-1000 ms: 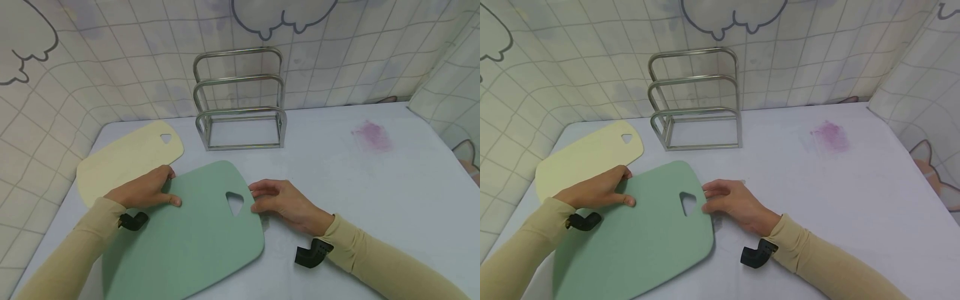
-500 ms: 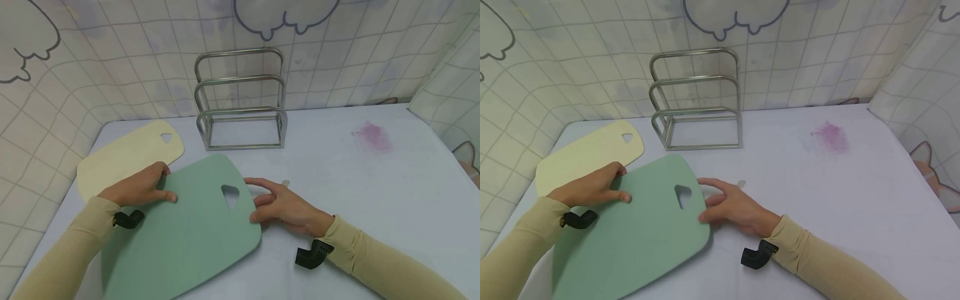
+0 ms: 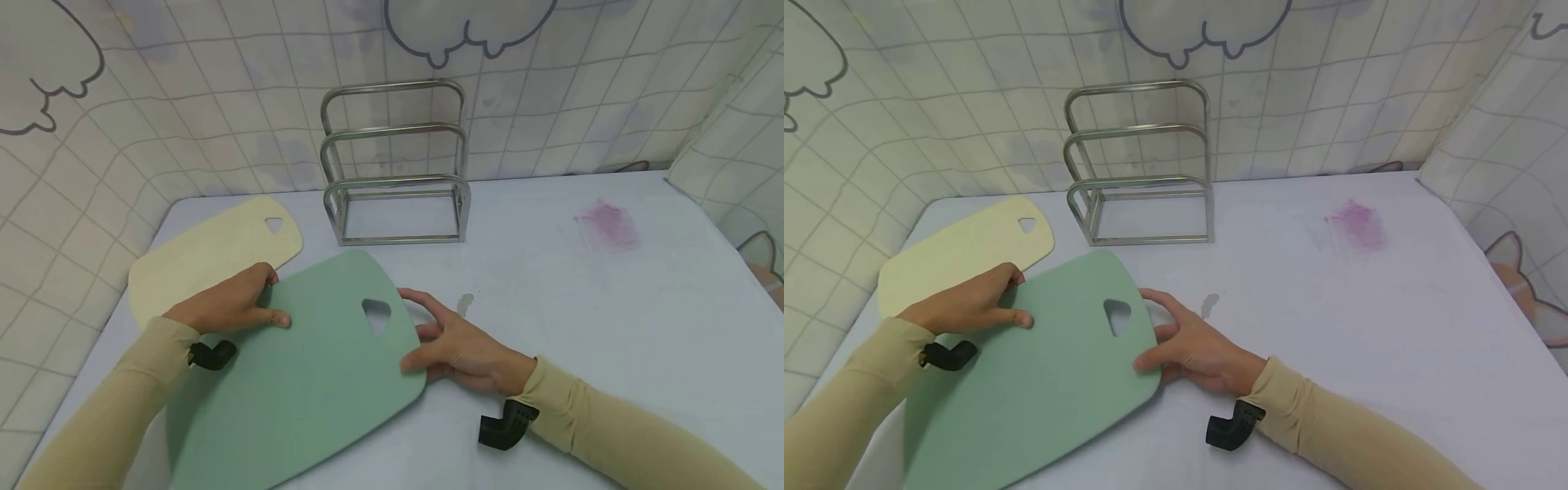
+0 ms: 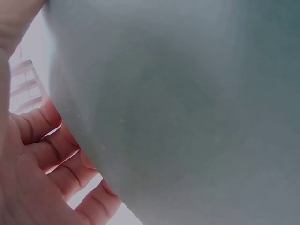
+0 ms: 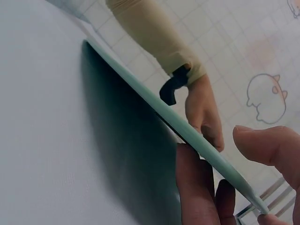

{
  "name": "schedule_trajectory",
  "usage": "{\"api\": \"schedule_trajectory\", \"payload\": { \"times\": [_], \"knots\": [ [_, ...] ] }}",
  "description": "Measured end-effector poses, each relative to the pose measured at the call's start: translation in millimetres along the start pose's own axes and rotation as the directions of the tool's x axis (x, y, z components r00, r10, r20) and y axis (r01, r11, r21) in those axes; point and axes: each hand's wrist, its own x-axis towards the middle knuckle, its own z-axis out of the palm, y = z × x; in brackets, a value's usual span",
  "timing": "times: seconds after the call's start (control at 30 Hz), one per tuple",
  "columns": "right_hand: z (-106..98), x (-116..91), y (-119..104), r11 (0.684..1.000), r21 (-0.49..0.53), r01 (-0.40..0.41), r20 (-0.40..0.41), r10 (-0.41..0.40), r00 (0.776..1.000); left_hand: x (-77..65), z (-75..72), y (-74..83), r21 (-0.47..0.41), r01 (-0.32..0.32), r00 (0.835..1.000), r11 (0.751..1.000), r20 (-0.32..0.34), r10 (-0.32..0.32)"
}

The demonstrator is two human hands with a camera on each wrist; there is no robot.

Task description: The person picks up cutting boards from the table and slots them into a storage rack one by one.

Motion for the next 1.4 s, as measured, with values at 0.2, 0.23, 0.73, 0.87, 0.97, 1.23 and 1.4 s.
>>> {"api": "schedule_trajectory", "payload": {
  "times": [0.2, 0.23, 0.73, 0.87, 0.97, 1.23, 1.4],
  "knots": [
    [4.3, -1.7, 3.3, 1.000, 0.016, -0.006, -0.032, 0.006, 0.999, 2.3, 2.1, 0.5, -0.010, 0.009, 1.000, 1.000, 0.004, -0.009],
    [5.0, -2.1, 4.2, 1.000, 0.019, -0.005, -0.040, 0.006, 0.999, 2.5, 2.4, 1.0, -0.013, 0.008, 1.000, 1.000, 0.005, -0.008],
    [11.0, -10.1, 10.5, 0.999, 0.032, 0.006, -0.145, -0.001, 0.989, 4.3, 3.0, -1.3, -0.017, -0.007, 1.000, 1.000, -0.008, 0.007],
    [11.9, -11.8, 14.0, 1.000, 0.028, 0.002, -0.122, 0.002, 0.993, 3.9, 4.5, -3.5, -0.028, 0.005, 1.000, 1.000, -0.005, -0.005],
    [12.0, -13.1, 14.0, 1.000, 0.030, 0.008, -0.110, -0.004, 0.994, 4.9, 3.2, -3.8, -0.022, 0.004, 1.000, 1.000, -0.006, -0.004],
    [12.8, -14.6, 13.2, 0.998, 0.052, 0.036, -0.123, -0.030, 0.992, 4.0, -0.8, -2.6, -0.023, 0.000, 1.000, 1.000, -0.026, -0.001],
    [14.8, -16.4, 17.0, 0.997, 0.064, 0.052, -0.122, -0.044, 0.992, 2.1, 2.6, -6.4, -0.020, 0.009, 1.000, 1.000, -0.023, -0.010]
  ]
}}
